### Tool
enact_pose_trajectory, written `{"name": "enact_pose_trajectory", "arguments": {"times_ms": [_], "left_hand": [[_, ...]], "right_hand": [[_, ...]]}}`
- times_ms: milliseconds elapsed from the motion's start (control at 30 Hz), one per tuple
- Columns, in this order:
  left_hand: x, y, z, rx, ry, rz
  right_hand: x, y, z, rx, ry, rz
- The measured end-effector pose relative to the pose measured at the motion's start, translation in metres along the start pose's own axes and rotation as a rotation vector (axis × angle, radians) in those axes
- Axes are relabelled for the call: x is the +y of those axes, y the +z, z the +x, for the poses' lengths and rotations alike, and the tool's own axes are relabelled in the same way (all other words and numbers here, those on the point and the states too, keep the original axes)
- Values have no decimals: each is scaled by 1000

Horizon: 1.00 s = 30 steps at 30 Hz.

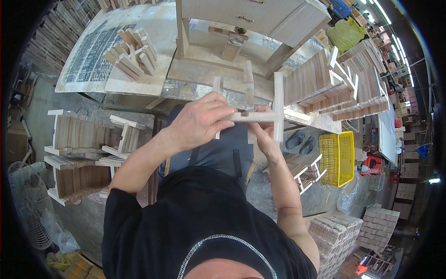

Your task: The recorder is assembling small wooden cross-shaped components and stacking them in a manufacturing setting.

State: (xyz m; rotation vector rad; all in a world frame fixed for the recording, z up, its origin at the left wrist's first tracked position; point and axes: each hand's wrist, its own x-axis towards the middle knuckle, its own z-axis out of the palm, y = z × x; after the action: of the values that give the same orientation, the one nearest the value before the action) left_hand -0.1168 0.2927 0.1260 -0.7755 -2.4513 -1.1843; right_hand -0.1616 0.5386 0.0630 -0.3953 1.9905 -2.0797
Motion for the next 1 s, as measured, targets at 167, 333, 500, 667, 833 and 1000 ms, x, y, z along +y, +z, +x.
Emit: {"name": "enact_pose_trajectory", "arguments": {"times_ms": [167, 333, 500, 667, 833, 1000], "left_hand": [[-21, -6, 12, -199, -199, -196], [-36, -1, 18, -346, -467, -474], [-64, 2, 25, -405, -571, -622], [-93, 0, 32, -461, -683, -680], [-98, -10, 37, -302, -867, -816], [-99, 12, 37, 117, -516, -141]], "right_hand": [[10, 7, -2, -16, -6, 85], [-9, 11, 5, -97, -14, 91], [2, 10, 23, -167, 81, 142], [10, 21, 42, -127, 87, 308], [38, 22, 77, -123, 148, 411], [40, 15, 124, -182, -20, 380]]}}
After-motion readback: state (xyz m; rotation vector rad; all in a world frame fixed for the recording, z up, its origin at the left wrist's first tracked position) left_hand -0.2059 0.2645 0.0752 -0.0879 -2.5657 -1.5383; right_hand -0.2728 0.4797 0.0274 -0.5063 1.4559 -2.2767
